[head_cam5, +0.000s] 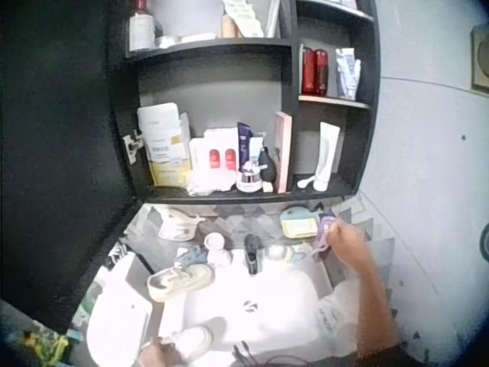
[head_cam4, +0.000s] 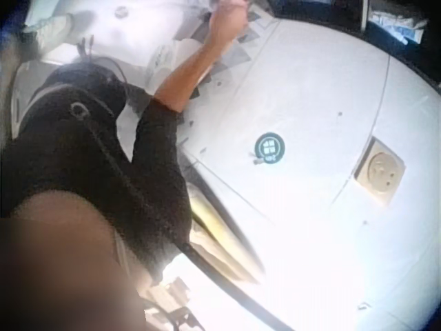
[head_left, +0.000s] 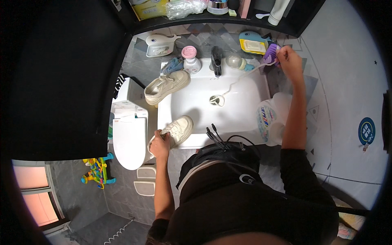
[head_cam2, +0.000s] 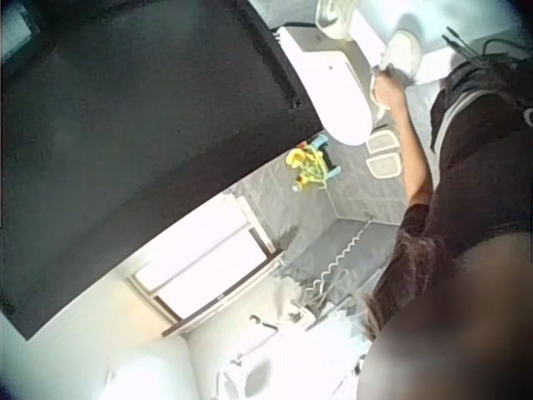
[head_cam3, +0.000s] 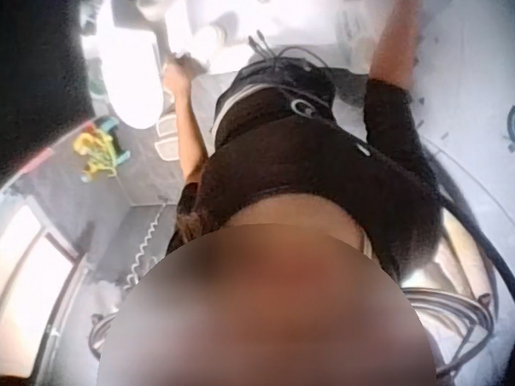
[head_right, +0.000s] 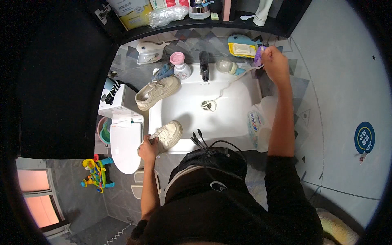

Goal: The person scrubs a white sneaker with a brush over a bathroom sink, then removes and rinses the shoelaces under running water. The person handles the shoe and laces directly with their hands.

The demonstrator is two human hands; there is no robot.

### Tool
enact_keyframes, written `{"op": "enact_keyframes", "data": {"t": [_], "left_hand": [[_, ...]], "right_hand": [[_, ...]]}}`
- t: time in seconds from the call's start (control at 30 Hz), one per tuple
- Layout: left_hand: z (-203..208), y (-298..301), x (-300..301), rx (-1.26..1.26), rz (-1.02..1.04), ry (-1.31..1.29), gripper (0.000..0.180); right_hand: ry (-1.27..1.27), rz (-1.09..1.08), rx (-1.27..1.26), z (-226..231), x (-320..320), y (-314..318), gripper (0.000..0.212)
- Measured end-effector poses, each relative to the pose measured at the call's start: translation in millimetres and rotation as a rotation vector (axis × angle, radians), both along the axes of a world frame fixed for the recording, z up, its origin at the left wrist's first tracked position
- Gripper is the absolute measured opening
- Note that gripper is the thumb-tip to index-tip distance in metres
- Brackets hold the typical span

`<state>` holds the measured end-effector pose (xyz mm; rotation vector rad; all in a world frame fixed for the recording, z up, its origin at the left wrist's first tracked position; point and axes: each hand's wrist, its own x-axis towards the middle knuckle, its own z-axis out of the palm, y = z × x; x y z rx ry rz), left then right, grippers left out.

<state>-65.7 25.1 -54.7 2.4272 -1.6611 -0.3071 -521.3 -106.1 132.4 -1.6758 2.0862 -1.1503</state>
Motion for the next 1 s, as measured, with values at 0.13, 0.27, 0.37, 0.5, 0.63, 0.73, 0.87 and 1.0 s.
{"op": "enact_keyframes", "data": {"t": [0.13, 0.27, 0.37, 0.5, 0.63, 0.73, 0.87, 1.0], "left_hand": [[0, -3, 8, -0.014, 0.064, 0.065, 0.040], [-2, -6, 22, -0.066, 0.086, 0.118, 0.038], [-2, -18, 30, -0.088, 0.061, 0.112, 0.039], [-7, -27, 34, -0.101, 0.001, 0.128, 0.045], [-8, -17, 35, -0.103, -0.158, 0.174, 0.059], [1, -14, 26, -0.012, -0.146, 0.158, 0.065], [0, -8, 29, 0.006, -0.105, 0.161, 0.062], [-3, -11, 33, -0.018, -0.074, 0.136, 0.059]], "right_hand": [[-0.055, 0.204, 0.190, -24, 28, 8, 0.027], [0.263, 0.288, 0.206, -78, 68, -2, 0.027], [0.057, 0.502, 0.193, -126, 119, -26, 0.022], [0.104, 0.764, 0.264, -153, 223, -48, 0.035], [0.260, 0.890, 0.239, -158, 311, -67, 0.052], [0.331, 0.900, 0.247, -200, 338, -92, 0.047], [0.295, 0.797, 0.377, -217, 346, -96, 0.034], [0.119, 0.780, 0.186, -194, 313, -69, 0.022]]}}
